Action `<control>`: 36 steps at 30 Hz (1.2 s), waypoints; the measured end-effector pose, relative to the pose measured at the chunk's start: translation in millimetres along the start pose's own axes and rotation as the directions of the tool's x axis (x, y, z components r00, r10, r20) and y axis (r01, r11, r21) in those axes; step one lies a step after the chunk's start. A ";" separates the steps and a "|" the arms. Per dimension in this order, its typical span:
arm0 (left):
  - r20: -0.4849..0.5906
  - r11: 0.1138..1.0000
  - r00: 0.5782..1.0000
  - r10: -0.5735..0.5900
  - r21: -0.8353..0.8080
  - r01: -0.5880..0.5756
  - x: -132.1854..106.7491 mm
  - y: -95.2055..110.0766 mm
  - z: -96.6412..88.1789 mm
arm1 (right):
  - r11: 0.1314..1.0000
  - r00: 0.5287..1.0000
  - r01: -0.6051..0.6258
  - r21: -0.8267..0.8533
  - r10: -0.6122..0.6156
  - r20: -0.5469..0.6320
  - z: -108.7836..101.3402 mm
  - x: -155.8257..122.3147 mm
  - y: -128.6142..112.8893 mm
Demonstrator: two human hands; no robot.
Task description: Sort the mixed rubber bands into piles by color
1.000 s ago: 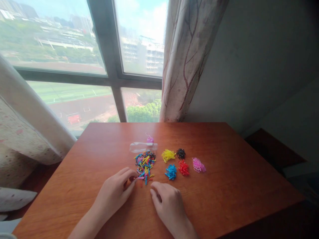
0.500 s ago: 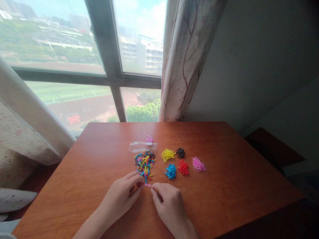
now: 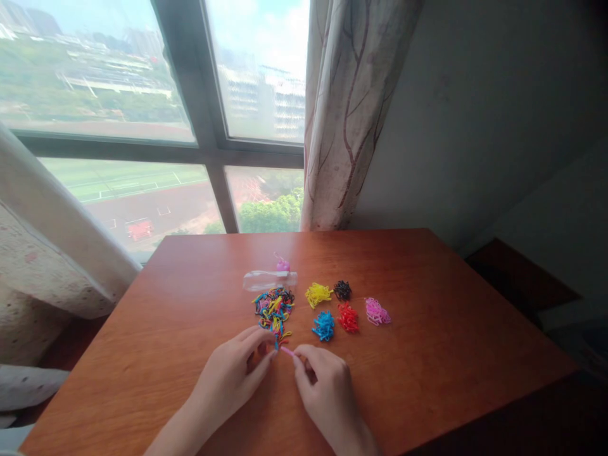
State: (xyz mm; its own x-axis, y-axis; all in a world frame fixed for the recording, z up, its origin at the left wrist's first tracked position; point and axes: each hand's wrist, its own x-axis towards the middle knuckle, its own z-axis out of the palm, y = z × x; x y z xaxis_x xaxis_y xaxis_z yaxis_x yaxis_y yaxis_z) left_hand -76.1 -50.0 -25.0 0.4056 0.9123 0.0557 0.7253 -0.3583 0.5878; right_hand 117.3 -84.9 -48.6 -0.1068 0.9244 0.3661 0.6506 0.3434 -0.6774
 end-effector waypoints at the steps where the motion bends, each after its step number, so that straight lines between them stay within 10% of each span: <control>1: -0.009 0.998 1.000 -0.024 0.049 0.024 -0.1 1.2 0.8 | 1.000 1.000 -0.012 0.004 0.012 -0.013 -1.7 -0.4 0.3; 9: 0.025 0.937 0.990 -0.136 0.329 0.120 1.4 21.2 6.6 | 0.998 0.996 -0.026 -0.060 0.021 -0.084 -15.1 -7.7 9.8; 36: 0.044 0.909 0.985 -0.169 0.393 0.138 4.5 22.1 10.4 | 0.939 0.922 -0.242 -0.242 0.145 -0.360 -86.1 -15.9 84.4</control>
State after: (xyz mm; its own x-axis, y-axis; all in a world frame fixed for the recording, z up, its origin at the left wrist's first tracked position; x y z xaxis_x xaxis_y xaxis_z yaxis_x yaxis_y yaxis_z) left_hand -52.4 -55.9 -20.1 0.3017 0.9500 -0.0800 0.9339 -0.2777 0.2251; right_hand 238.6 -84.9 -56.6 0.2664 0.8422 0.4687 0.8192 0.0585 -0.5706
